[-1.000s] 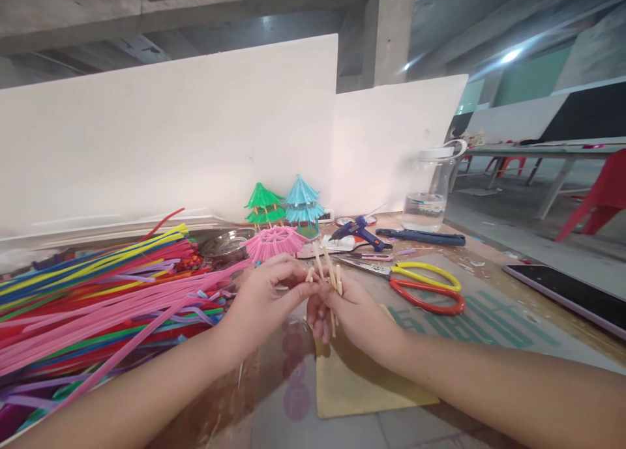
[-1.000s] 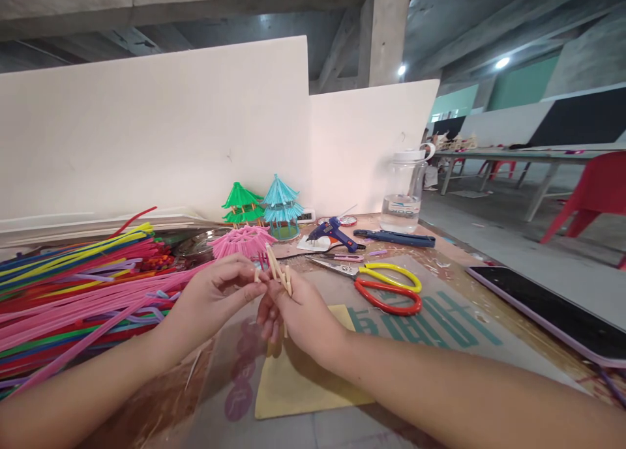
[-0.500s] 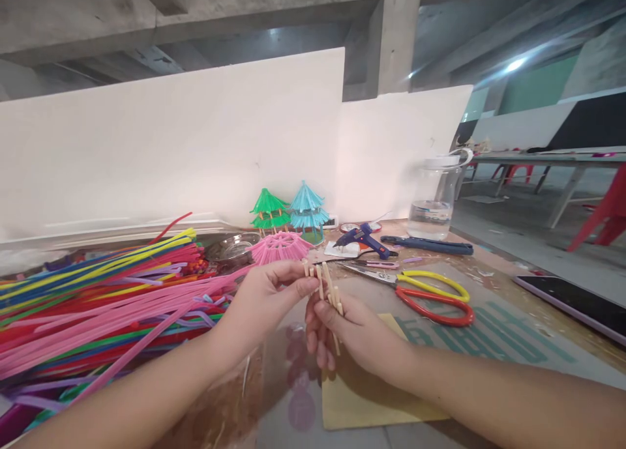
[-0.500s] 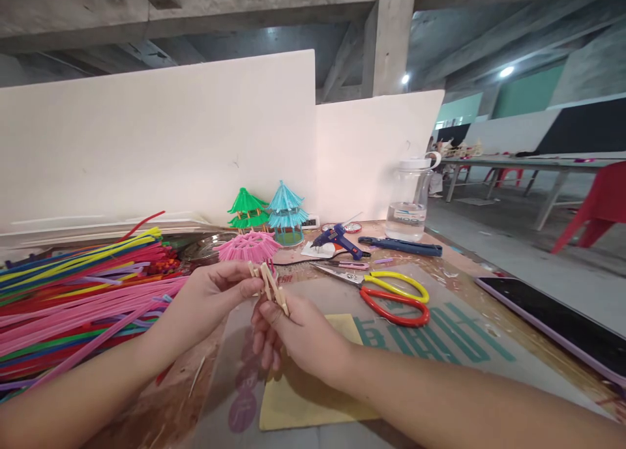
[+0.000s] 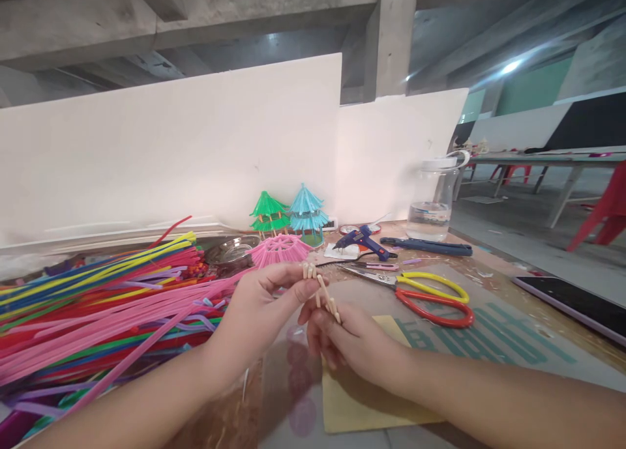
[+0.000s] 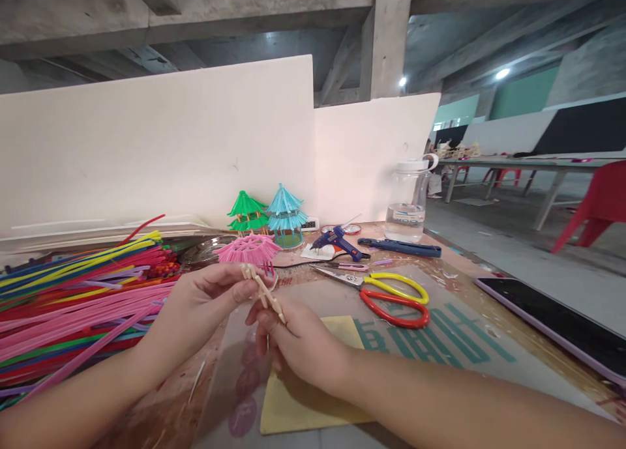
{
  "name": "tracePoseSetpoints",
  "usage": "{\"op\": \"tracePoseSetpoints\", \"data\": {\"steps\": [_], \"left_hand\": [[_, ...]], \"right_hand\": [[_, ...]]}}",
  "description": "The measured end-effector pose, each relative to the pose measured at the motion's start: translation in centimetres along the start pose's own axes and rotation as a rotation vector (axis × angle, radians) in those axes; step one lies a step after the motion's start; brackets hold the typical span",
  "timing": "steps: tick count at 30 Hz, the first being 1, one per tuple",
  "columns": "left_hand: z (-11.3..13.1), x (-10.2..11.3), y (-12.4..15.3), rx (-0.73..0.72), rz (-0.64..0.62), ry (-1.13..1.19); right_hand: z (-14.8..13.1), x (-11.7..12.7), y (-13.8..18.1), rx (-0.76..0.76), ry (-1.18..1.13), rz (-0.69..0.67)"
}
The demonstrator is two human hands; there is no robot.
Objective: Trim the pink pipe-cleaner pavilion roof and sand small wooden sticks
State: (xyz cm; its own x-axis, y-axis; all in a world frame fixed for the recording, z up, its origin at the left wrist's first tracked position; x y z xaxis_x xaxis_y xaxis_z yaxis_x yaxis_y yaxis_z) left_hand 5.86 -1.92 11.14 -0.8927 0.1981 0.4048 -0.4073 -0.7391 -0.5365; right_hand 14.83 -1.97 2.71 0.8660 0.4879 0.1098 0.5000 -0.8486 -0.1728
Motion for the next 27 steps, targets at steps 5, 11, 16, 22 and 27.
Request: {"op": "tracePoseSetpoints", "data": {"steps": [5,11,16,22,27], "left_hand": [[0.2,-0.4,0.2,0.017,0.001,0.016],[0.2,-0.6,0.3,-0.012,-0.042,-0.004],[0.6,-0.2,0.2,-0.094,-0.026,-0.029],[1.8,1.4,0.0,-0.165,0.061,-0.11],[2.2,1.3,0.1,-0.182,0.028,-0.19]], "right_hand": [[-1.5,0.3,0.5,0.143,0.186,0.069],[-1.7,0.3,0.5,0.12,0.227,0.05],[-1.5,0.2,0.4,0.091,0.225,0.04],[-1.0,0.2,0.2,0.074,0.239,0.043],[-0.8,0.2,0.1,0.061,0.265,0.042]]}}
Point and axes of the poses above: each hand's wrist, its own y-axis away from the middle knuckle, its own x-axis out of the back of the hand, z = x × y, the point moved 7 cm from there along -y, towards the middle knuckle, and after that the axes turned 7 degrees about -x, right-handed, at the moved point
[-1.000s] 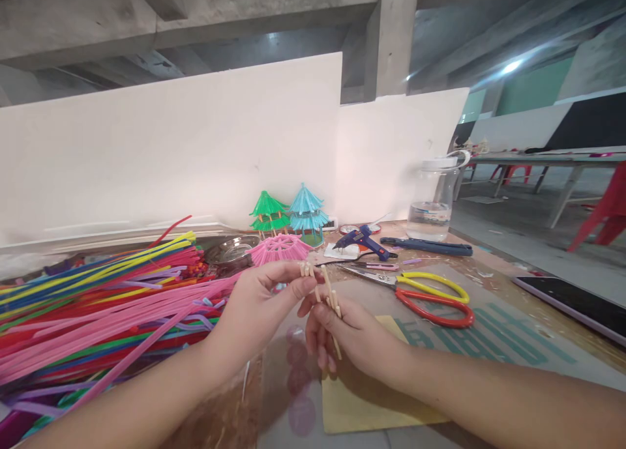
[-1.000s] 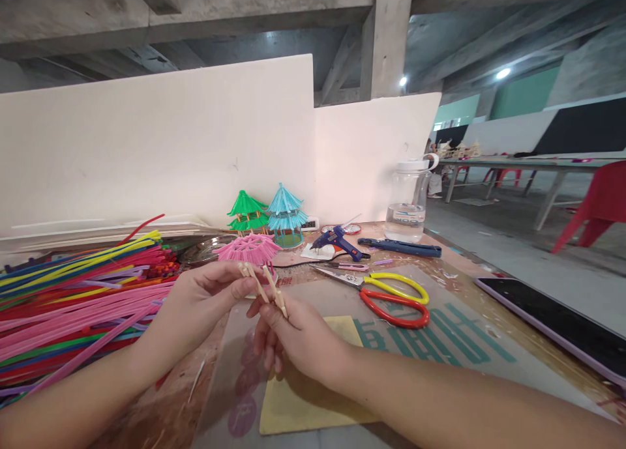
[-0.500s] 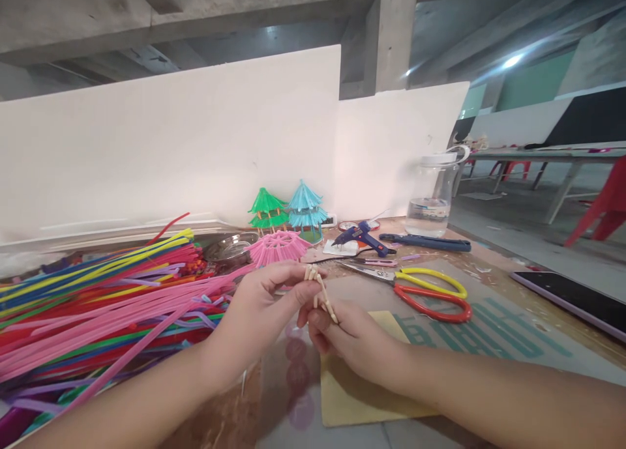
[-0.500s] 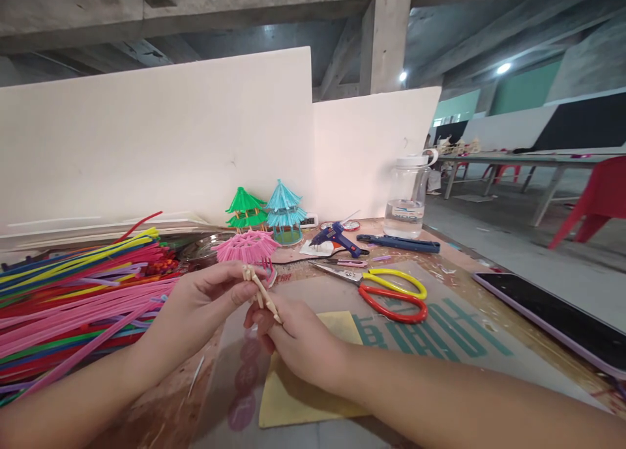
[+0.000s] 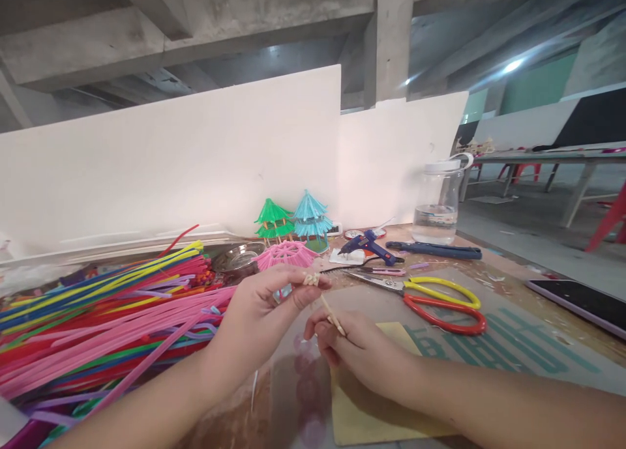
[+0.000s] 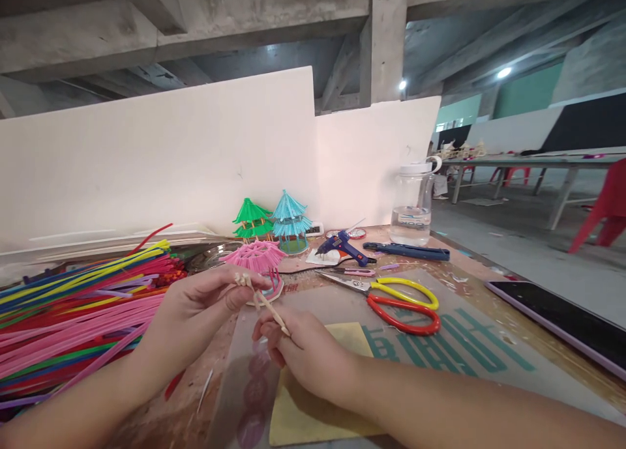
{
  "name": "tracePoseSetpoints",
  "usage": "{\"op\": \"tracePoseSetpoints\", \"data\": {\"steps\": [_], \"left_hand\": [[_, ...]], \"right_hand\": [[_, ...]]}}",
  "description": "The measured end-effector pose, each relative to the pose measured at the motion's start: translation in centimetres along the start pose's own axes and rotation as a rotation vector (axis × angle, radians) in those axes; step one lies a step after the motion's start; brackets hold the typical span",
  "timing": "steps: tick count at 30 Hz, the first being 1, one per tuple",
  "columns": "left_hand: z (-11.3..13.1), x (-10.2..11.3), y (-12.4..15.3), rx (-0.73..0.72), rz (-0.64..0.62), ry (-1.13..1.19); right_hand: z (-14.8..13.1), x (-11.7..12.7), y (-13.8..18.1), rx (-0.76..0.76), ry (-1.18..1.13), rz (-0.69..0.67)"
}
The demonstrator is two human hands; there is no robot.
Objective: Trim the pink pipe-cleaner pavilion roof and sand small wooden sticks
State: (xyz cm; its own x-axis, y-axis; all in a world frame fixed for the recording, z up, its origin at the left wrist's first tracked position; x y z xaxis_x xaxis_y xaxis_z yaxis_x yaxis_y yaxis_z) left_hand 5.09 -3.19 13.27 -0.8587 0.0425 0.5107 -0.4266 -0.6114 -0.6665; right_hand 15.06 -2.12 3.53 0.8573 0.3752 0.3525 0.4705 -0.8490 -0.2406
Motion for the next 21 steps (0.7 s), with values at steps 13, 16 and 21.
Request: {"op": "tracePoseSetpoints", "data": {"steps": [13,16,21], "left_hand": [[-0.8,-0.1,-0.6,-0.184,-0.053,-0.283],[-1.9,-0.9,-0.6,-0.116,-0.144,-0.303],[-4.0,-3.2,0.2,0.055,-0.338,-0.233]], "right_hand": [[0.0,2.0,0.6,0.006,-0.169,0.257],[0.1,2.4,0.7,-0.002,-0.244,0.309],[0.3,2.7,0.5,0.032,-0.271,0.345]]}}
Point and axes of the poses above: each hand's wrist, its own y-axis away from the middle knuckle, its own x-axis out of the back of the hand, z = x × y, the point moved 7 cm from there along -y, towards the middle knuckle, and after that the axes turned 7 degrees about -x, right-handed, at the moved point
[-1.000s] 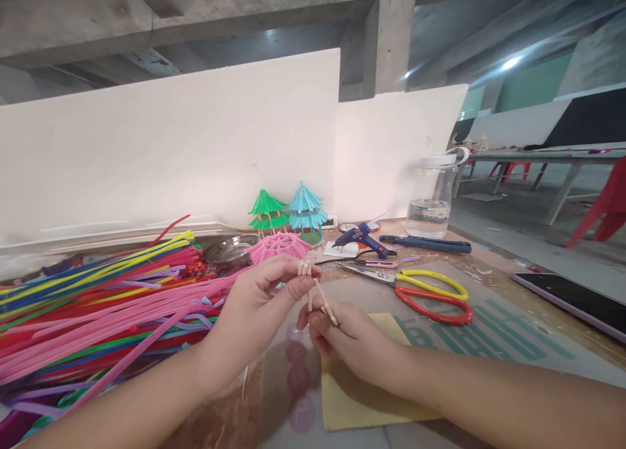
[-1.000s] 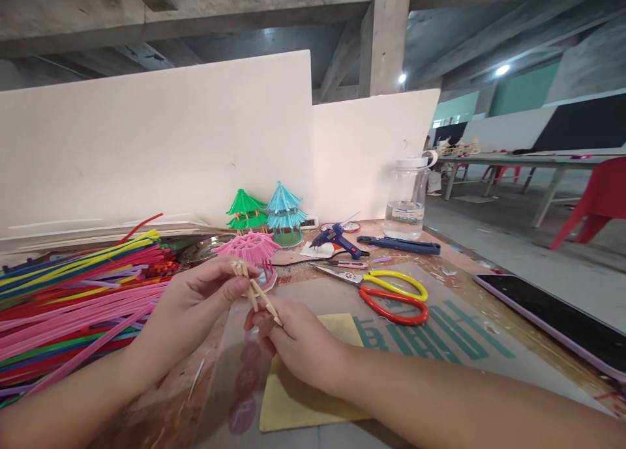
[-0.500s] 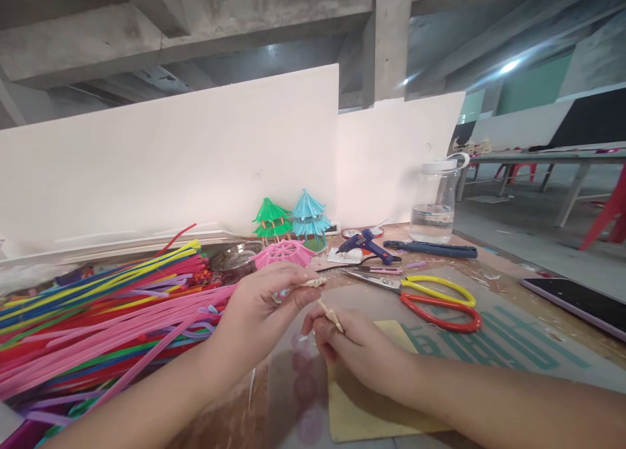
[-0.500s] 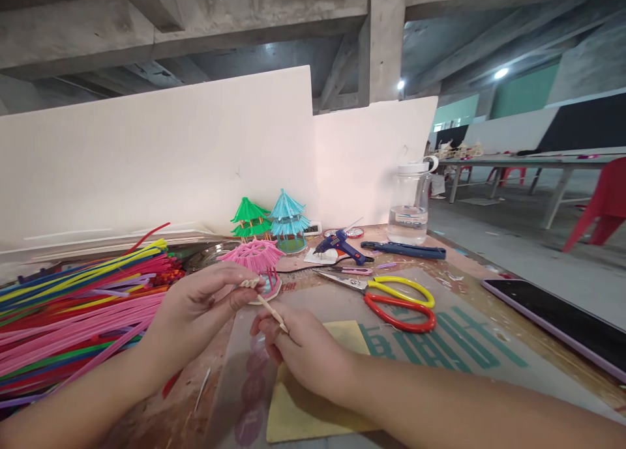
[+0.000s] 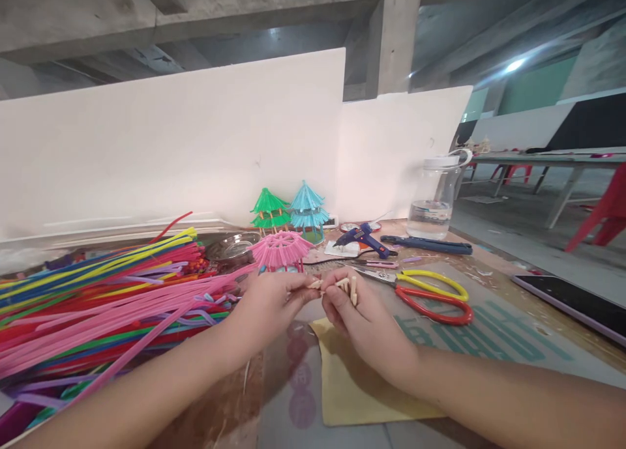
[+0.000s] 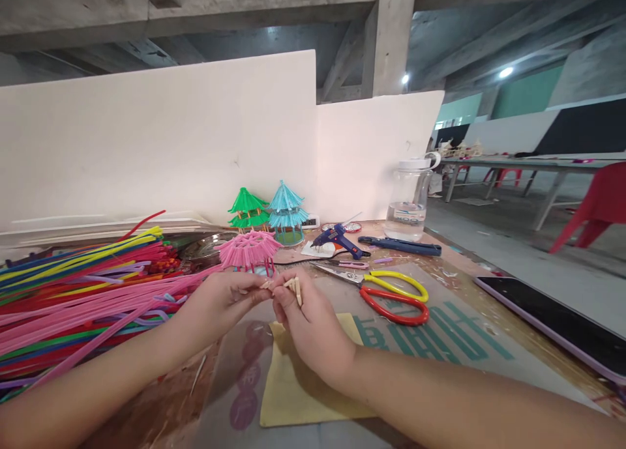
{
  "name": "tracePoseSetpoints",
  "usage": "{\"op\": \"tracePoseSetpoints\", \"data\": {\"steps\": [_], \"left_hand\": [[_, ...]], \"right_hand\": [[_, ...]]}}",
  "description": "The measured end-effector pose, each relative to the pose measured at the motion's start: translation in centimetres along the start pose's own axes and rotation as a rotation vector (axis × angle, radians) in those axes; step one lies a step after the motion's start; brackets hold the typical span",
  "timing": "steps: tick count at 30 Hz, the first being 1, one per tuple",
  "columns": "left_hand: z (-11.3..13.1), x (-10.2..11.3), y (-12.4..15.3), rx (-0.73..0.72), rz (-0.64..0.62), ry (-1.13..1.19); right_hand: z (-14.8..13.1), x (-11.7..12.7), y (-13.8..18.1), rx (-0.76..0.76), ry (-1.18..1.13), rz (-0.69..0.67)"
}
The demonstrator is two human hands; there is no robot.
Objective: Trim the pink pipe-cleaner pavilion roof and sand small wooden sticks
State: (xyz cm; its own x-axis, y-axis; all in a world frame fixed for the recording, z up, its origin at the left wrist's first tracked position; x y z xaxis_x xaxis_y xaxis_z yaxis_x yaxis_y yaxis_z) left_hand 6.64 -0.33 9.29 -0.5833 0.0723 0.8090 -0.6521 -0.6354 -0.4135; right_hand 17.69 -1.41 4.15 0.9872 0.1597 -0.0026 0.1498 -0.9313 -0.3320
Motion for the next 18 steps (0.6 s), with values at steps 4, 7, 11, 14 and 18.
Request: {"op": "tracePoseSetpoints", "data": {"steps": [4,7,11,14,18], "left_hand": [[-0.5,-1.2,0.1,0.072,-0.034,0.219],[-0.7,-1.3,0.1,0.105,-0.042,0.272],[-0.7,-0.3,0.1,0.109,0.032,0.282],[-0.8,0.5,0.0,0.126,0.119,0.291],[-0.8,1.2,-0.2,0.13,0.214,0.317]], "right_hand": [[-0.2,-0.1,-0.1,0.013,0.007,-0.017],[-0.5,-0.3,0.1,0.006,-0.043,-0.05],[-0.6,-0.7,0.2,-0.01,-0.094,-0.103],[-0.5,-0.6,0.0,-0.028,-0.134,-0.11],[-0.3,-0.3,-0.3,-0.044,-0.153,-0.082]]}}
Point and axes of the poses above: each hand's wrist, its own y-axis away from the middle knuckle, its own x-axis out of the back of the hand, z = x × y, the point moved 7 cm from there along -y, towards the middle knuckle, and after that the axes turned 7 degrees about -x, right-handed, at the moved point
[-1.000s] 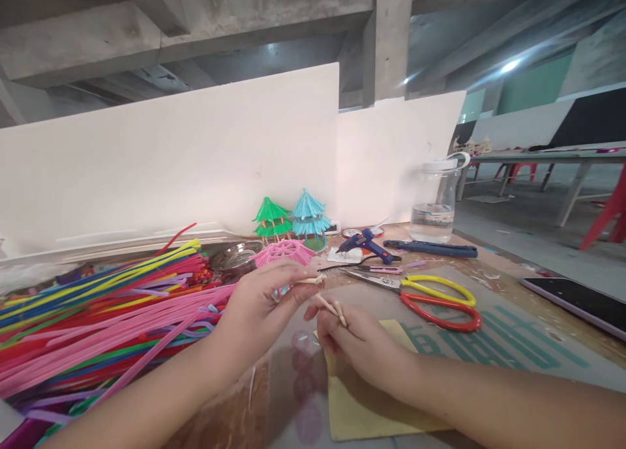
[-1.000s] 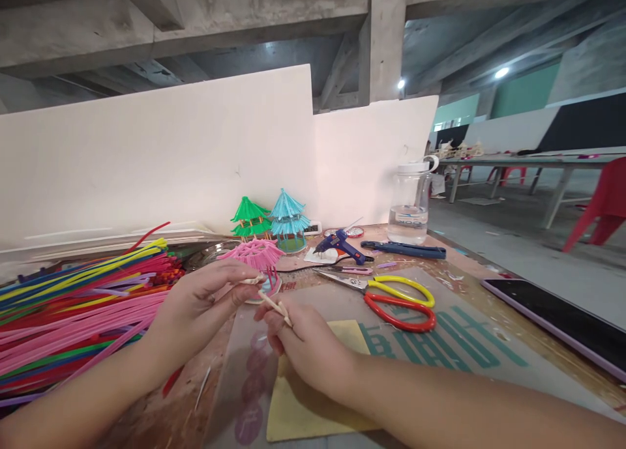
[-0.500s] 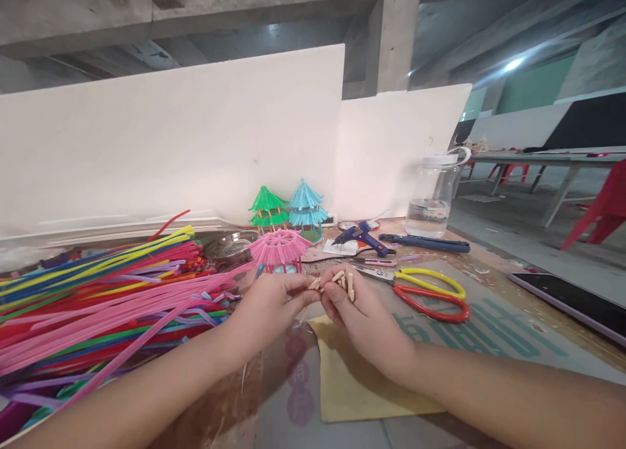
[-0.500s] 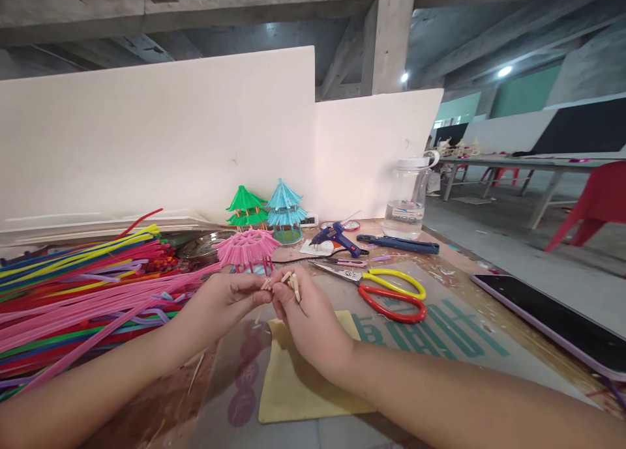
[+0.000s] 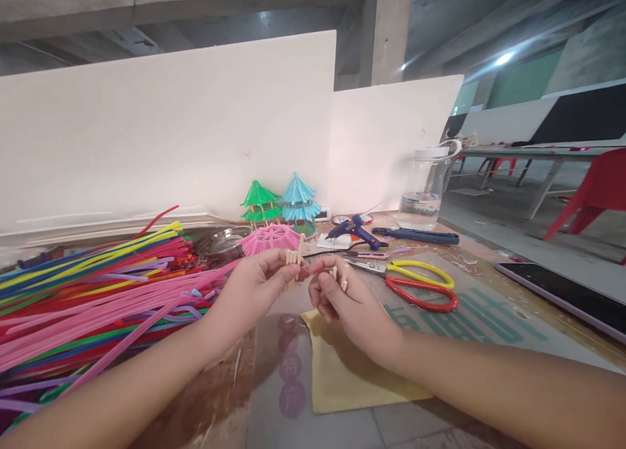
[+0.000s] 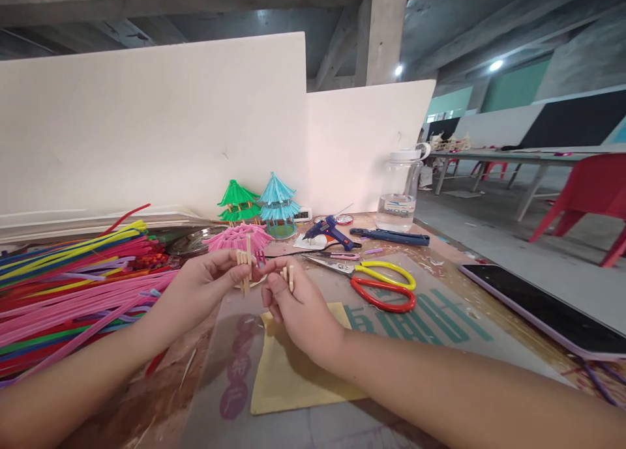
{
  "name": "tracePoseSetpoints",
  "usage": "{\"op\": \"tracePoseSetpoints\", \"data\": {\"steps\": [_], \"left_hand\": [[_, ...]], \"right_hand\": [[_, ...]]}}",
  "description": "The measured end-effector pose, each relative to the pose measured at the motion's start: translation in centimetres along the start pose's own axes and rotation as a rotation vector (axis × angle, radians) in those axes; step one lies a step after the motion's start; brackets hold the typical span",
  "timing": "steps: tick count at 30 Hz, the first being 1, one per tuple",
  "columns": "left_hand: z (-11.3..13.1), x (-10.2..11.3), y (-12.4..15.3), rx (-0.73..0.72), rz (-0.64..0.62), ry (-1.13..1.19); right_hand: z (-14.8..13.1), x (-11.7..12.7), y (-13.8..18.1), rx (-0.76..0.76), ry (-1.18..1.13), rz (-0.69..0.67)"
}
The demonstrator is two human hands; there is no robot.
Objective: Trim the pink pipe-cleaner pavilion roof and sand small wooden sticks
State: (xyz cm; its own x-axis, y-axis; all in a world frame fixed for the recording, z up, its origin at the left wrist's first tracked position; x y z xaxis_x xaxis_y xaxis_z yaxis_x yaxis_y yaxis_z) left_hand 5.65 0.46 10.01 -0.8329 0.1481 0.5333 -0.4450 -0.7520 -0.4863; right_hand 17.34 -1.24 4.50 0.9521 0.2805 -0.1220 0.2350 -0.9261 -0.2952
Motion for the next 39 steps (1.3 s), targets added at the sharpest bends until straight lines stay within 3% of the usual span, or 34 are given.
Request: {"op": "tracePoseSetpoints", "data": {"steps": [9,18,25,32,39], "left_hand": [[-0.1,0.1,-0.1,0.025,0.012,0.054],[0.5,-0.3,0.2,0.002,-0.046,0.13],[0.8,-0.1,-0.1,-0.025,-0.038,0.143],[1.2,-0.5,0.0,-0.021,-0.064,0.144],[1.4,-0.8,0.3,0.002,-0.088,0.138]], "right_hand": [[1.6,-0.1,-0.7,-0.14,0.027,-0.028],[3.9,-1.3,-0.9,-0.319,0.072,-0.253],[2.3,-1.9,-0.2,-0.229,0.03,-0.379],[1.3,-3.7,1.8,-0.277,-0.139,-0.566],[0.5,-4.1,2.2,-0.225,-0.137,-0.593]]}}
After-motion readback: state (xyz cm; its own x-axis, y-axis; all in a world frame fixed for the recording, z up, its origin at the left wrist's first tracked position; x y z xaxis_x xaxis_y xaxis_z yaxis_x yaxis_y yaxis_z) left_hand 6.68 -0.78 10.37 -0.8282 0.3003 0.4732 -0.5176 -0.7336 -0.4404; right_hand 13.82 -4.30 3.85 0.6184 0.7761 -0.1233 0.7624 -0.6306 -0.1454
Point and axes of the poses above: each hand's wrist, its own y-axis away from the middle knuckle, its own x-axis out of the back of the hand, z = x × y, the point moved 7 cm from there along -y, towards the middle knuckle, and after that the axes turned 7 degrees about -x, right-handed, at the moved point
